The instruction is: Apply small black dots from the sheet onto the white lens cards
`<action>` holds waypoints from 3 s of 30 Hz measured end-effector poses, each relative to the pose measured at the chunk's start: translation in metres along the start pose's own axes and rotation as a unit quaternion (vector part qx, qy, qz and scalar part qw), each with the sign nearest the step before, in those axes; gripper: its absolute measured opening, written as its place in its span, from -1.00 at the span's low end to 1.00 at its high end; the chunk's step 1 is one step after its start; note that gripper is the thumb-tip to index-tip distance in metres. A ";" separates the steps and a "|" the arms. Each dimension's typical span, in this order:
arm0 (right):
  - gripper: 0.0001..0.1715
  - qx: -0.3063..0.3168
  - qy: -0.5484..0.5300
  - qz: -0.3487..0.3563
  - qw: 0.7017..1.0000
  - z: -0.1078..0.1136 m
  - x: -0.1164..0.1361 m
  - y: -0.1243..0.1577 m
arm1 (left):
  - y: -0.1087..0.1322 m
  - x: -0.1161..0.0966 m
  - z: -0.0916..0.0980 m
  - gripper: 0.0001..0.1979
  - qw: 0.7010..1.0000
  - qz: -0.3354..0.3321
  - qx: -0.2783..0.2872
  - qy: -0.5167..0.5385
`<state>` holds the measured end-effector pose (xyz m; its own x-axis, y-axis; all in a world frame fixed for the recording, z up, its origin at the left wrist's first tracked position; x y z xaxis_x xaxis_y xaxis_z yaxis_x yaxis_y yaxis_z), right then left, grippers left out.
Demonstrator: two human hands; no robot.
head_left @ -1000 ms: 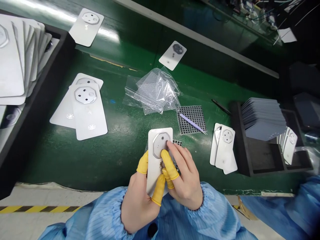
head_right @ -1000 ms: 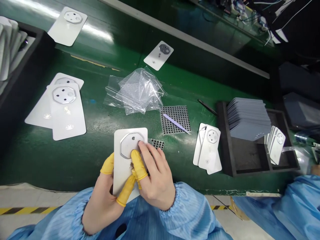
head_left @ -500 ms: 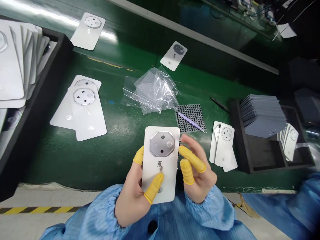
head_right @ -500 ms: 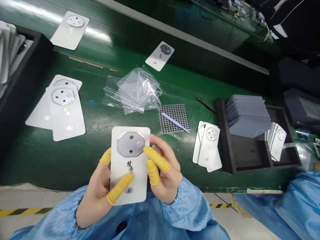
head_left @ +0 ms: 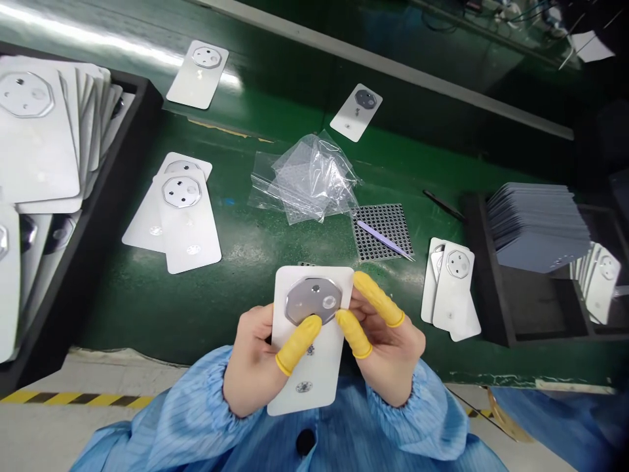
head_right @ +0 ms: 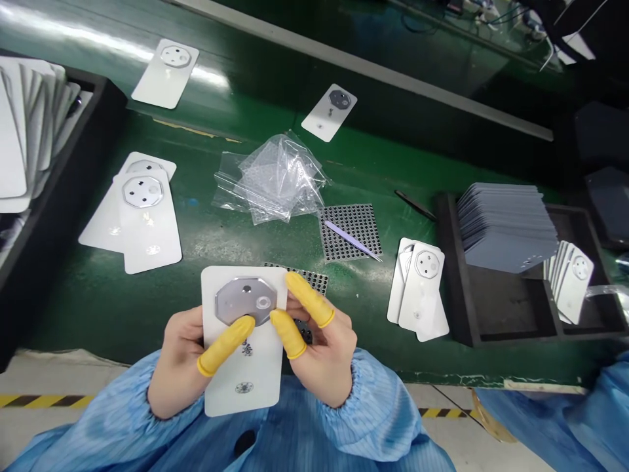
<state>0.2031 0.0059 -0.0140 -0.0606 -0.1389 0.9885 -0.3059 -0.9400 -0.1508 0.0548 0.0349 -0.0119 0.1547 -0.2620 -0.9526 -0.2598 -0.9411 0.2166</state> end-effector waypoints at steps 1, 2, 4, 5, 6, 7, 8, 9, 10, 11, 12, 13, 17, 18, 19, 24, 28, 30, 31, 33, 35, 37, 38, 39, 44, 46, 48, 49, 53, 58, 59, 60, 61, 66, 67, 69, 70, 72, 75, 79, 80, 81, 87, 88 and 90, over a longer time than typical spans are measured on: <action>-0.44 0.005 -0.001 0.007 1.000 0.000 0.000 0.001 | 0.000 -0.001 0.000 -0.81 1.000 -0.026 0.007 -0.013; -0.43 0.008 -0.002 0.013 1.000 -0.001 0.000 0.002 | 0.000 -0.002 0.000 -0.72 0.998 -0.052 0.011 -0.023; -0.42 0.012 -0.005 0.026 1.000 -0.001 0.000 0.002 | 0.000 -0.004 0.001 -0.56 0.996 -0.086 0.011 -0.032; -0.42 0.013 -0.008 0.026 1.000 -0.002 0.000 0.002 | -0.001 -0.004 0.001 -0.52 0.995 -0.090 0.009 -0.031; -0.42 0.014 -0.010 0.024 1.000 -0.002 -0.001 0.002 | -0.002 -0.003 0.000 -0.52 0.996 -0.085 0.009 -0.030; -0.42 0.013 -0.012 0.019 1.000 -0.002 -0.002 0.001 | -0.003 -0.002 0.000 -0.56 0.997 -0.072 0.010 -0.028; -0.42 0.012 -0.015 0.014 1.000 -0.002 -0.003 0.001 | -0.004 -0.001 -0.001 -0.62 0.998 -0.055 0.015 -0.025; -0.42 0.012 -0.017 0.009 1.000 -0.002 -0.004 0.000 | -0.005 0.000 -0.001 -0.70 0.999 -0.038 0.020 -0.024; -0.42 0.014 -0.019 0.006 1.000 -0.002 -0.004 -0.001 | -0.006 0.001 -0.001 -0.78 0.999 -0.023 0.022 -0.023; -0.42 0.022 -0.019 0.006 1.000 -0.003 -0.004 -0.002 | -0.007 0.001 0.002 -0.84 0.999 -0.014 0.017 -0.026; -0.42 0.038 -0.016 0.006 0.999 -0.003 -0.004 -0.003 | -0.007 0.001 0.007 -0.88 0.999 -0.011 0.001 -0.031; -0.41 0.058 -0.007 0.006 0.998 -0.003 -0.004 -0.005 | -0.008 0.000 0.016 -0.89 0.998 -0.014 -0.034 -0.041; -0.34 0.130 0.141 0.055 0.980 0.000 -0.012 -0.004 | -0.002 -0.002 0.074 -0.81 0.961 -0.053 -0.254 -0.096; -0.32 0.152 0.196 0.077 0.966 0.000 -0.017 -0.001 | 0.001 -0.002 0.090 -0.79 0.944 -0.057 -0.305 -0.112; -0.33 0.175 0.249 0.098 0.948 0.000 -0.025 0.002 | 0.004 0.000 0.103 -0.76 0.928 -0.052 -0.341 -0.138; -0.48 0.217 0.286 0.139 0.923 0.002 -0.052 0.014 | 0.003 0.007 0.116 -0.42 0.911 -0.064 -0.255 -0.319; -0.42 0.205 0.241 0.173 0.933 0.012 -0.039 0.010 | -0.007 0.016 0.073 -0.62 0.954 -0.037 -0.068 -0.290; -0.41 0.238 0.254 0.201 0.916 0.016 -0.028 0.009 | -0.011 0.022 0.049 -0.65 0.979 0.005 0.019 -0.202; -0.42 0.258 0.256 0.206 0.908 0.017 -0.024 0.008 | -0.012 0.024 0.039 -0.68 0.984 0.015 0.038 -0.173; -0.47 0.292 0.242 0.195 0.905 0.018 -0.017 0.005 | -0.014 0.028 0.029 -0.76 0.987 0.021 0.042 -0.154; -0.54 0.291 0.220 0.165 0.916 0.017 -0.013 -0.001 | -0.014 0.031 0.025 -0.81 0.985 0.008 0.024 -0.172; -0.60 0.252 0.210 0.146 0.933 0.013 -0.011 -0.008 | -0.013 0.033 0.023 -0.82 0.979 -0.025 0.028 -0.203; -0.63 0.230 0.211 0.148 0.938 0.009 -0.011 -0.011 | -0.012 0.033 0.022 -0.81 0.975 -0.041 0.039 -0.215; -0.65 0.215 0.215 0.156 0.940 0.005 -0.013 -0.014 | -0.011 0.033 0.020 -0.80 0.971 -0.056 0.052 -0.226; -0.74 0.211 0.220 0.169 0.937 -0.012 -0.031 -0.017 | -0.013 0.037 0.015 -0.76 0.961 -0.073 0.067 -0.257; -0.75 0.206 0.216 0.152 0.942 -0.013 -0.037 -0.017 | -0.015 0.041 0.015 -0.75 0.960 -0.069 0.070 -0.264; -0.77 0.202 0.209 0.135 0.947 -0.012 -0.040 -0.017 | -0.016 0.044 0.017 -0.75 0.956 -0.074 0.068 -0.276; -0.79 0.201 0.203 0.125 0.950 -0.012 -0.040 -0.017 | -0.016 0.046 0.019 -0.75 0.954 -0.078 0.065 -0.283; -0.82 0.198 0.170 0.089 0.961 -0.015 -0.041 -0.017 | -0.016 0.051 0.020 -0.75 0.949 -0.091 0.069 -0.295; -0.84 0.132 0.174 0.011 0.976 -0.013 -0.057 -0.020 | -0.019 0.051 0.023 -0.75 0.948 -0.090 0.078 -0.294; -0.85 0.114 0.178 0.006 0.977 -0.011 -0.059 -0.021 | -0.021 0.050 0.028 -0.74 0.949 -0.085 0.073 -0.294; -0.86 0.100 0.181 0.007 0.978 -0.009 -0.061 -0.022 | -0.021 0.047 0.036 -0.72 0.953 -0.076 0.064 -0.286; -0.88 0.089 0.182 0.011 0.979 -0.007 -0.062 -0.023 | -0.021 0.044 0.046 -0.67 0.959 -0.062 0.052 -0.270; -0.81 0.058 0.201 0.100 0.973 -0.005 -0.035 -0.028 | 0.000 0.014 0.087 -0.16 0.982 -0.046 -0.093 -0.159; -0.77 0.047 0.208 0.130 0.968 -0.007 -0.025 -0.027 | 0.005 0.007 0.085 -0.07 0.982 -0.060 -0.108 -0.145; -0.68 0.030 0.218 0.182 0.958 -0.013 -0.004 -0.022 | 0.013 -0.001 0.069 -0.09 0.983 -0.081 -0.101 -0.130; -0.64 0.027 0.219 0.201 0.954 -0.017 0.005 -0.019 | 0.015 -0.004 0.058 -0.21 0.982 -0.092 -0.090 -0.136; -0.57 0.042 0.217 0.209 0.953 -0.025 0.016 -0.014 | 0.017 -0.009 0.037 -0.59 0.977 -0.113 -0.072 -0.167; -0.53 0.089 0.216 0.201 0.951 -0.030 0.022 -0.011 | 0.018 -0.014 0.018 -0.98 0.968 -0.143 -0.049 -0.202; -0.51 0.140 0.278 0.260 0.914 -0.023 0.026 -0.004 | 0.020 -0.014 0.014 -0.90 0.967 -0.163 -0.028 -0.192; -0.50 0.148 0.289 0.266 0.908 -0.020 0.025 -0.002 | 0.021 -0.013 0.015 -0.88 0.967 -0.167 -0.024 -0.189; -0.49 0.151 0.291 0.268 0.906 -0.018 0.024 0.001 | 0.022 -0.013 0.015 -0.87 0.967 -0.171 -0.019 -0.186; -0.52 0.120 0.260 0.269 0.920 -0.013 0.018 0.007 | 0.023 -0.014 0.011 -0.89 0.966 -0.185 -0.004 -0.178; -0.51 0.120 0.264 0.270 0.918 -0.013 0.019 0.005 | 0.023 -0.014 0.011 -0.89 0.965 -0.185 -0.002 -0.186; -0.50 0.135 0.281 0.274 0.910 -0.014 0.020 0.002 | 0.021 -0.014 0.010 -0.90 0.962 -0.183 0.001 -0.201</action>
<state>0.1882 0.0060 0.0055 -0.6336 -0.5004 0.5901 0.1576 -0.8302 -0.5348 0.0377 0.0205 0.0039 -0.1448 0.1905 -0.9709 -0.2589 -0.9544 -0.1487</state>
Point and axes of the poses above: each hand's wrist, its own y-axis away from the middle knuckle, its own z-axis out of the back of the hand, x = y × z, the point moved 4 cm from there along -y, towards the middle knuckle, and after that the axes turned 6 degrees about -z, right-handed, at the moved point
